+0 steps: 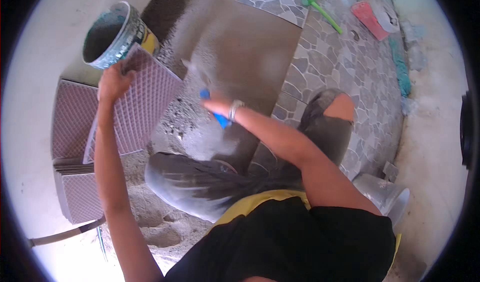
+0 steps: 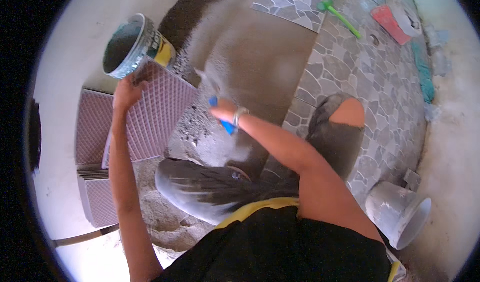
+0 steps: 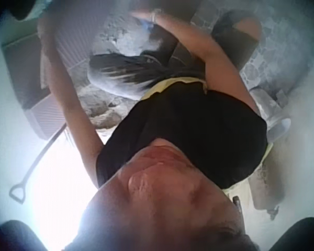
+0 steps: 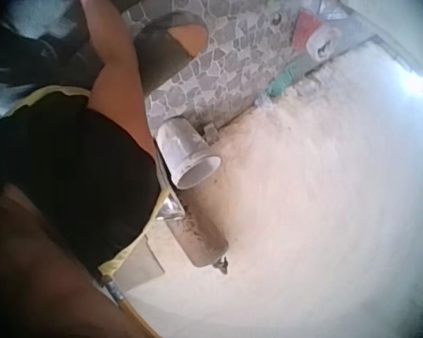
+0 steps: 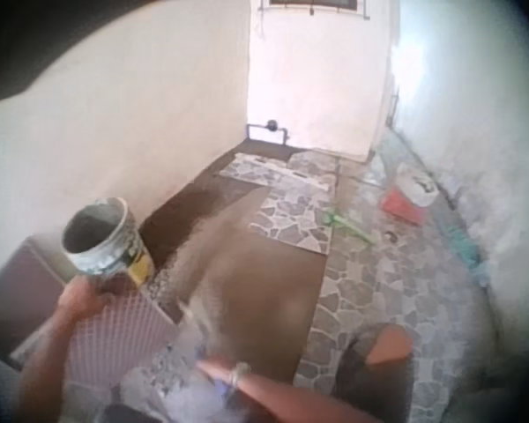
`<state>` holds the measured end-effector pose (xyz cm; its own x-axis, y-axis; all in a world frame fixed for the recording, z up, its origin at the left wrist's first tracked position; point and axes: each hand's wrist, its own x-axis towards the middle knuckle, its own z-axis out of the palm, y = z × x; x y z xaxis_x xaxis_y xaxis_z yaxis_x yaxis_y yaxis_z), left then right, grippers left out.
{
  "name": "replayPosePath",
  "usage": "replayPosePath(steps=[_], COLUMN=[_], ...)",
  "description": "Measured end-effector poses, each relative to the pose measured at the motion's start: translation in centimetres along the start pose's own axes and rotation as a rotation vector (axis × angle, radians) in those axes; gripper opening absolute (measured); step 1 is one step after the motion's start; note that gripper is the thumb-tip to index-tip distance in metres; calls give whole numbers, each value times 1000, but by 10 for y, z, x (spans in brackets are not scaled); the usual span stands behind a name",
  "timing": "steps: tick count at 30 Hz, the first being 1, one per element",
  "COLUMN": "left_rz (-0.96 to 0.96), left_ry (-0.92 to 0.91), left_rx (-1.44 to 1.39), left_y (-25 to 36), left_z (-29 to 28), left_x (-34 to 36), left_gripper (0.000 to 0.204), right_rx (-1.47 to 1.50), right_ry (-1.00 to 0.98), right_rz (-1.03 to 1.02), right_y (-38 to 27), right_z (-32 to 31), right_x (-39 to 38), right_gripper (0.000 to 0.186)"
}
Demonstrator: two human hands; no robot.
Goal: Apply cement or mortar to a floor surface and lay stone-patterned tiles, securing them with a rubber mallet.
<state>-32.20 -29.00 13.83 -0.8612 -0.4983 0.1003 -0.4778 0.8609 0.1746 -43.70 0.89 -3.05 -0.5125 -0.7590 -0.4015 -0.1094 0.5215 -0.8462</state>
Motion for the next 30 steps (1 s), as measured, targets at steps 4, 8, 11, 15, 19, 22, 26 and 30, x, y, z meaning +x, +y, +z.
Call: replayPosePath(steps=[4, 8, 11, 15, 19, 22, 26, 30], left_rz=[-12, 1, -3, 104, -22, -70, -134, -116], left_ry=[-77, -62, -51, 8, 24, -37, -16, -79], left_rx=[13, -26, -30, -71, 104, 83, 124, 211], left_y=[9, -9, -3, -39, -38, -41, -49, -97], left_z=[-8, 0, 11, 26, 30, 17, 18, 18], left_x=[14, 7, 15, 19, 13, 11, 7, 23], left_gripper=[51, 50, 50, 53, 52, 53, 55, 58], right_rx=[1, -461, -692, -1129, -1026, -898, -779, -625], right_ry=[2, 44, 183, 355, 262, 172, 179, 407], right_rz=[-92, -201, -260, -263, -63, -77, -33, 110], right_y=[-40, -98, -54, 62, 144, 191, 216, 248], right_z=[-130, -266, -351, -401, -357, -329, -301, -324], right_x=[27, -3, -31, -58, -91, -88, -76, -40], right_gripper=[33, 39, 44, 49, 47, 48, 47, 51])
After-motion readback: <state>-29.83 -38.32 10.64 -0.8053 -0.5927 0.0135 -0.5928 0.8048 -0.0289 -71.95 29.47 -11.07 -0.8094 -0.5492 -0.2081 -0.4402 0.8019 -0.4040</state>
